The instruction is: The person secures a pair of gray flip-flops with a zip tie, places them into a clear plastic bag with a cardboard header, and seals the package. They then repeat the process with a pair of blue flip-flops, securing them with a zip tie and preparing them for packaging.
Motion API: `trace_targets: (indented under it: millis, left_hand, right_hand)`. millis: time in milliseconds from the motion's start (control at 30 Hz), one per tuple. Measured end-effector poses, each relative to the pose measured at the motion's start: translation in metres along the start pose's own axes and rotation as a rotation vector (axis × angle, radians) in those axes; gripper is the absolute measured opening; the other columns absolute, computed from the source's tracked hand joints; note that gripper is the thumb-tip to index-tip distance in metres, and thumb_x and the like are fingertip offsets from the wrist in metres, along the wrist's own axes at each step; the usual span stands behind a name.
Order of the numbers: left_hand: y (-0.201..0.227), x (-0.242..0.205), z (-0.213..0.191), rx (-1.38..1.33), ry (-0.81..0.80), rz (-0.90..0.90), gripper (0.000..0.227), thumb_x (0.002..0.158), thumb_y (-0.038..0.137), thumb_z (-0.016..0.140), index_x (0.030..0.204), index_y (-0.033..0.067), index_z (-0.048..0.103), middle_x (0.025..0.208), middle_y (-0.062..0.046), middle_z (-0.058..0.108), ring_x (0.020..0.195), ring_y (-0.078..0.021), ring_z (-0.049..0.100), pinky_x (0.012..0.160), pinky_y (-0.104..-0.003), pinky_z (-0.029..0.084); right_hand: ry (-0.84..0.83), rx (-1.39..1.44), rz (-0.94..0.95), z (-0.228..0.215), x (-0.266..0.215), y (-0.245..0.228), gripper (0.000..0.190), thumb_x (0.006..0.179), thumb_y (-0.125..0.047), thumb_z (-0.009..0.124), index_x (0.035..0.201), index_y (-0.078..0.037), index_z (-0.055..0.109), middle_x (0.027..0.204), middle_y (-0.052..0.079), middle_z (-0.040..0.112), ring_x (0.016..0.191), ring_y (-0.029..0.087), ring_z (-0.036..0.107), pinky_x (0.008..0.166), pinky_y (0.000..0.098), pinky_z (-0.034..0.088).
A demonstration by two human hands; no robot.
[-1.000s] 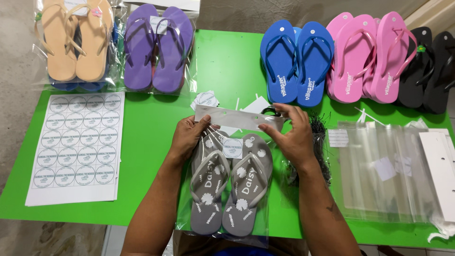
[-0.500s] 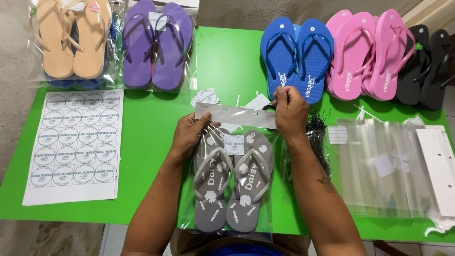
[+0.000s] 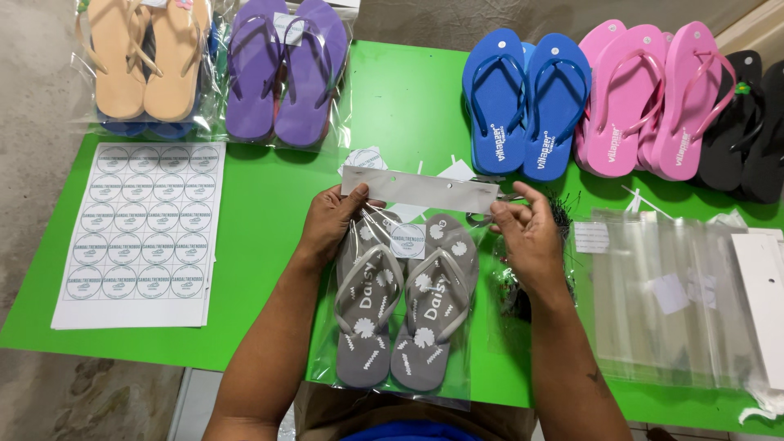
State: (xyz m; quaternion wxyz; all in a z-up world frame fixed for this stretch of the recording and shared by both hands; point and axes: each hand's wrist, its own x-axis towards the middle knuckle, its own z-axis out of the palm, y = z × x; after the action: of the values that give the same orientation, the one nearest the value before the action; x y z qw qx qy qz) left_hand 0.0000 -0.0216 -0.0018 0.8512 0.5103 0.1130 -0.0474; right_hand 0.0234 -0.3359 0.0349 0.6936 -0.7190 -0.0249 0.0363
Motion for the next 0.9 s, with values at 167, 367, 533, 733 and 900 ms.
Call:
trace_targets:
  millis: [167, 367, 533, 733, 900]
  left_hand:
    - [0.002, 0.0, 0.0, -0.026, 0.037, 0.001, 0.03, 0.1, 0.023, 0.065, 0.109, -0.0056, 0.066, 0.092, -0.018, 0.077, 0.068, -0.0177, 0.074, 0.062, -0.031, 0.063]
    - [0.006, -0.001, 0.002, -0.021, 0.074, 0.032, 0.031, 0.101, 0.024, 0.066, 0.108, -0.0064, 0.068, 0.092, -0.018, 0.077, 0.068, -0.0163, 0.073, 0.062, -0.03, 0.062]
    - [0.009, -0.003, 0.003, -0.062, 0.116, 0.052, 0.031, 0.099, 0.023, 0.066, 0.11, -0.0057, 0.068, 0.091, -0.019, 0.077, 0.07, -0.0181, 0.074, 0.063, -0.031, 0.063]
    - [0.006, 0.002, -0.001, -0.089, 0.168, 0.134, 0.03, 0.099, 0.023, 0.067, 0.109, -0.0049, 0.067, 0.092, -0.019, 0.077, 0.072, -0.0196, 0.075, 0.063, -0.033, 0.063]
    - [0.003, 0.003, -0.004, -0.093, 0.178, 0.141, 0.029, 0.099, 0.023, 0.068, 0.109, -0.0044, 0.068, 0.09, -0.018, 0.077, 0.073, -0.0196, 0.075, 0.065, -0.034, 0.064]
  right_hand:
    - [-0.114, 0.191, 0.076, 0.004, -0.01, 0.011, 0.06, 0.098, -0.022, 0.064, 0.146, 0.002, 0.038, 0.112, 0.01, 0.071, 0.097, 0.013, 0.071, 0.083, 0.0256, 0.058]
    - [-0.172, 0.264, 0.245, 0.011, -0.009, 0.027, 0.038, 0.104, -0.025, 0.065, 0.132, 0.0, 0.059, 0.1, 0.002, 0.071, 0.079, 0.004, 0.064, 0.069, 0.0211, 0.053]
    - [-0.205, 0.347, 0.403, 0.017, -0.016, 0.026, 0.034, 0.101, -0.031, 0.06, 0.122, -0.004, 0.061, 0.089, 0.002, 0.072, 0.065, 0.006, 0.065, 0.058, 0.0232, 0.052]
    - [-0.28, 0.307, 0.501, 0.008, -0.042, 0.028, 0.038, 0.102, -0.034, 0.057, 0.125, -0.005, 0.061, 0.093, 0.0, 0.071, 0.067, 0.005, 0.062, 0.056, 0.0194, 0.05]
    - [-0.372, 0.4, 0.477, -0.004, -0.076, 0.033, 0.042, 0.103, -0.027, 0.062, 0.135, -0.001, 0.057, 0.108, 0.006, 0.069, 0.088, 0.012, 0.066, 0.068, 0.0277, 0.054]
